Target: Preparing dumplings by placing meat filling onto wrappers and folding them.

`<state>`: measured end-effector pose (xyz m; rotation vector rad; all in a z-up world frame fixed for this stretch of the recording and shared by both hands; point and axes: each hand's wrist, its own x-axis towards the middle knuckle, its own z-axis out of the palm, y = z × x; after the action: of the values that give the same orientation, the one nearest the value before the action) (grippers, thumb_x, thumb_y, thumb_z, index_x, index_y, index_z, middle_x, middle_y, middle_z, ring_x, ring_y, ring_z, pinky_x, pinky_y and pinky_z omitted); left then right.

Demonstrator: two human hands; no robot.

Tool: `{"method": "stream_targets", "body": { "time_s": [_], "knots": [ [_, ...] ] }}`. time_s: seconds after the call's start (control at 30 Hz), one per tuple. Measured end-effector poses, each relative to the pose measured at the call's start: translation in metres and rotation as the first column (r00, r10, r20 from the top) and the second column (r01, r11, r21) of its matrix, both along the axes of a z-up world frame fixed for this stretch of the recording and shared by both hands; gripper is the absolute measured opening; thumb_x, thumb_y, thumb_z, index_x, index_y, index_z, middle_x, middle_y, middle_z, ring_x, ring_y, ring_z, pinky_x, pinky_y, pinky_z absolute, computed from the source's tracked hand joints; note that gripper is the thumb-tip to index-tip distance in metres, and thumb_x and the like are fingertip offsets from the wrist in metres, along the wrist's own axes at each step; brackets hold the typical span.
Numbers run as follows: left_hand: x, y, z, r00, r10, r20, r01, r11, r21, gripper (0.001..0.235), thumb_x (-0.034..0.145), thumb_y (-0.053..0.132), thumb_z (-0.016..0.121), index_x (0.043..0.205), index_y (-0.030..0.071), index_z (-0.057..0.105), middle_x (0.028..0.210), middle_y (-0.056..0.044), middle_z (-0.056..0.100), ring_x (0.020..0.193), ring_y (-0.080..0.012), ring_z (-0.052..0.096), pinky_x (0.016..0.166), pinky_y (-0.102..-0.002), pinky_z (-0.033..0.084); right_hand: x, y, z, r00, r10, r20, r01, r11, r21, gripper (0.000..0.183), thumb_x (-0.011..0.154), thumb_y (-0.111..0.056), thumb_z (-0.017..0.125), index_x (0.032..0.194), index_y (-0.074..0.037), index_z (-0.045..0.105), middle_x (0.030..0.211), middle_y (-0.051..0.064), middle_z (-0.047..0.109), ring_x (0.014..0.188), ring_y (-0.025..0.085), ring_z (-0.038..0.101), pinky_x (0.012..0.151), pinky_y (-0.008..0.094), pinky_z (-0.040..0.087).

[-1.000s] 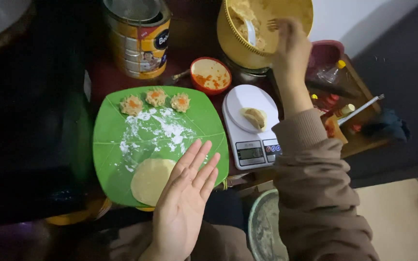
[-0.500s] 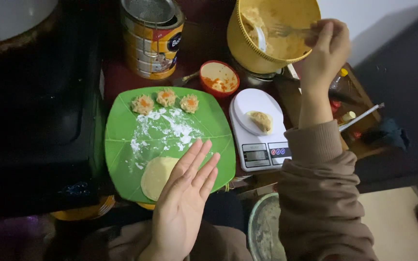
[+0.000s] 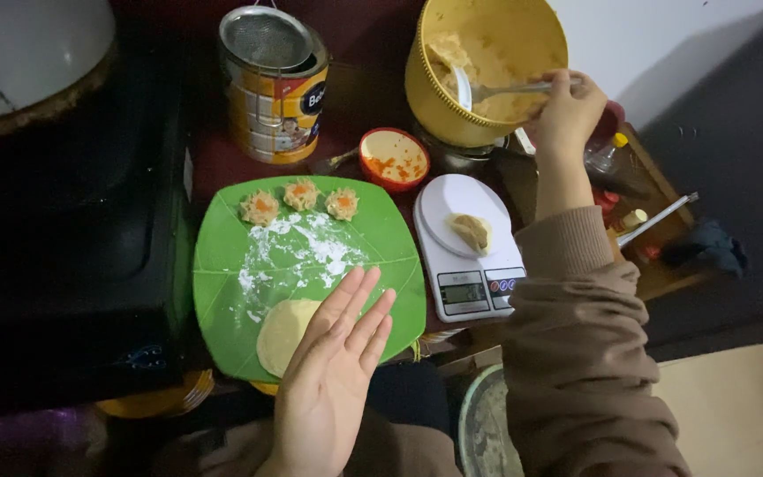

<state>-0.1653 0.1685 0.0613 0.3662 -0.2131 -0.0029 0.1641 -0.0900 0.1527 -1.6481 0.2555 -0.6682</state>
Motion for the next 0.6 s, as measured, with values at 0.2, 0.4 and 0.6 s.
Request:
{"method": "stream_targets", "body": {
  "time_s": [0.2,0.4,0.6],
  "knots": [
    [-0.001,0.001,-0.004,1.000,0.016,0.008,-0.017,1.000,0.018,0.057,0.108,0.022,0.048,0.159,0.001,0.035,0.167,-0.023,0.029,0.150,-0.0400,0.036,0.120,-0.048,0.028,0.012,-0.034,-0.013,0.989,0.009,0.147,0.003,0.997,-0.077,0.019,0.103,-0.003,0.053,0.088,-0.005,0.063,0.078,0.012,0.080,0.037,0.010,0.054,0.039,0.025,0.045],
    [-0.005,0.002,-0.003,1.000,0.017,0.001,-0.017,1.000,-0.020,0.056,0.108,0.019,0.050,0.158,-0.001,0.037,0.166,-0.024,0.031,0.148,-0.0403,0.038,0.119,-0.048,0.030,-0.018,-0.029,0.017,0.972,0.020,0.235,0.062,0.938,-0.340,0.019,0.107,-0.007,0.048,0.097,-0.006,0.064,0.086,0.006,0.078,0.047,0.010,0.067,0.042,0.023,0.061],
    [-0.007,0.000,-0.002,1.000,0.013,-0.014,-0.013,1.000,-0.005,0.057,0.107,0.021,0.050,0.158,0.000,0.038,0.166,-0.023,0.032,0.148,-0.0393,0.040,0.119,-0.047,0.031,-0.002,-0.032,0.007,0.900,0.085,0.428,0.055,0.951,-0.304,0.019,0.105,-0.016,0.048,0.098,-0.008,0.064,0.090,0.007,0.079,0.070,0.013,0.076,0.058,0.025,0.062]
  ]
}}
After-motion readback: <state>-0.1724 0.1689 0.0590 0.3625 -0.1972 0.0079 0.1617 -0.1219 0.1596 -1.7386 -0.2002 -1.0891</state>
